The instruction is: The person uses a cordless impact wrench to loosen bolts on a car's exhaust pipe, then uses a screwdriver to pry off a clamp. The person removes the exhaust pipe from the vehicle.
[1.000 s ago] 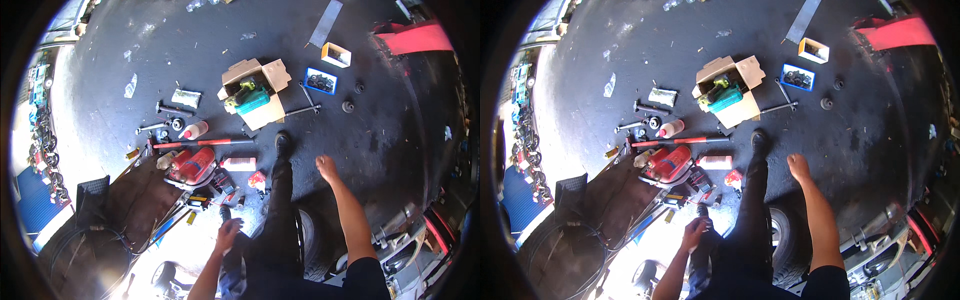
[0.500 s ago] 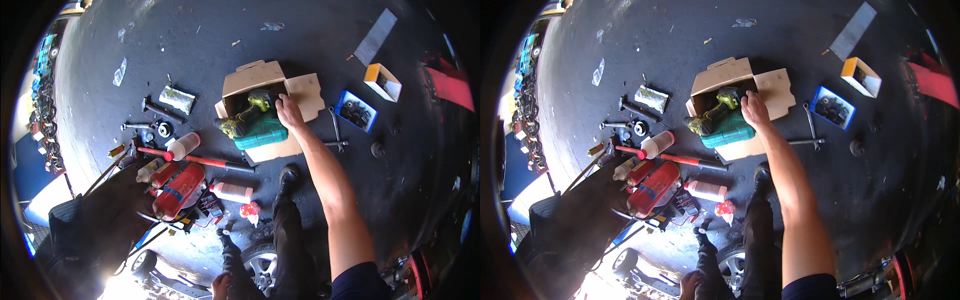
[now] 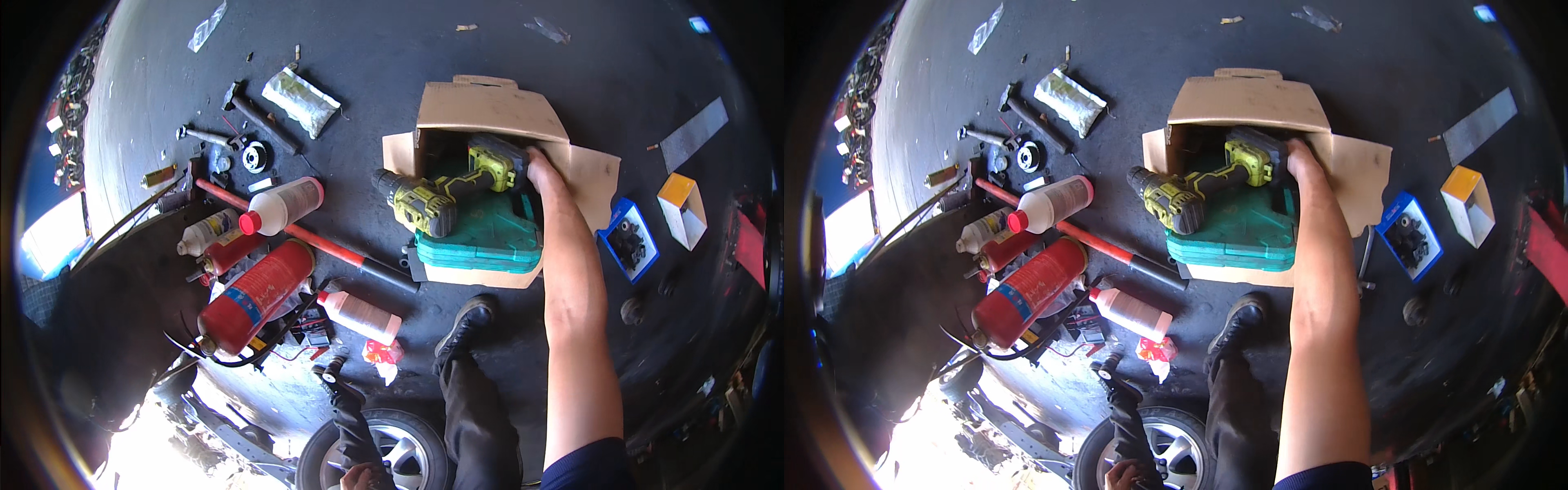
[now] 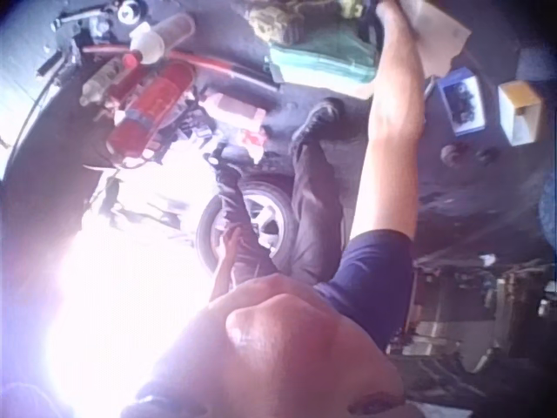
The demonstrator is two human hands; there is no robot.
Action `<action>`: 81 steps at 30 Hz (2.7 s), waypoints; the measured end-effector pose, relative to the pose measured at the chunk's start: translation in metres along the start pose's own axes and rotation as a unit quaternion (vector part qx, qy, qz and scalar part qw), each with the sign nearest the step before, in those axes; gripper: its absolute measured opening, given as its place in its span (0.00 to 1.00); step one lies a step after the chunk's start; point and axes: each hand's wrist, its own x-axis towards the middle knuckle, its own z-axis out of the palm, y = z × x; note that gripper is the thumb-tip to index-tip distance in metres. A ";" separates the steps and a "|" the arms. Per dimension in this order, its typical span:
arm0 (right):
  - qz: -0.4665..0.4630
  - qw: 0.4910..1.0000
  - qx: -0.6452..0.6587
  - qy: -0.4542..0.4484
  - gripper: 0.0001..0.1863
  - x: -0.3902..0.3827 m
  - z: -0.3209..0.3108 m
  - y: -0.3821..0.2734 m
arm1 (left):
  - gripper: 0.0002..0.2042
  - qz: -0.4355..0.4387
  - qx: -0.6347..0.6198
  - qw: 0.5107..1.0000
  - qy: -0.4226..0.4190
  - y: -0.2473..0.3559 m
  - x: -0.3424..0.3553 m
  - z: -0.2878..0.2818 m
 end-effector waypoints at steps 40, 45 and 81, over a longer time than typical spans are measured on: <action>-0.257 0.819 -0.388 -0.335 0.08 -0.784 0.313 -0.401 | 0.30 0.581 -0.137 0.789 0.143 -0.076 -0.110 -0.219; -0.237 0.802 -0.265 -0.480 0.34 -0.869 0.508 -0.428 | 0.13 0.441 -0.399 0.791 0.145 -0.213 -0.048 -0.326; -0.495 0.425 -0.514 -0.557 0.18 -1.124 1.295 -0.617 | 0.20 -0.228 -0.612 0.745 0.133 -0.677 0.223 -0.730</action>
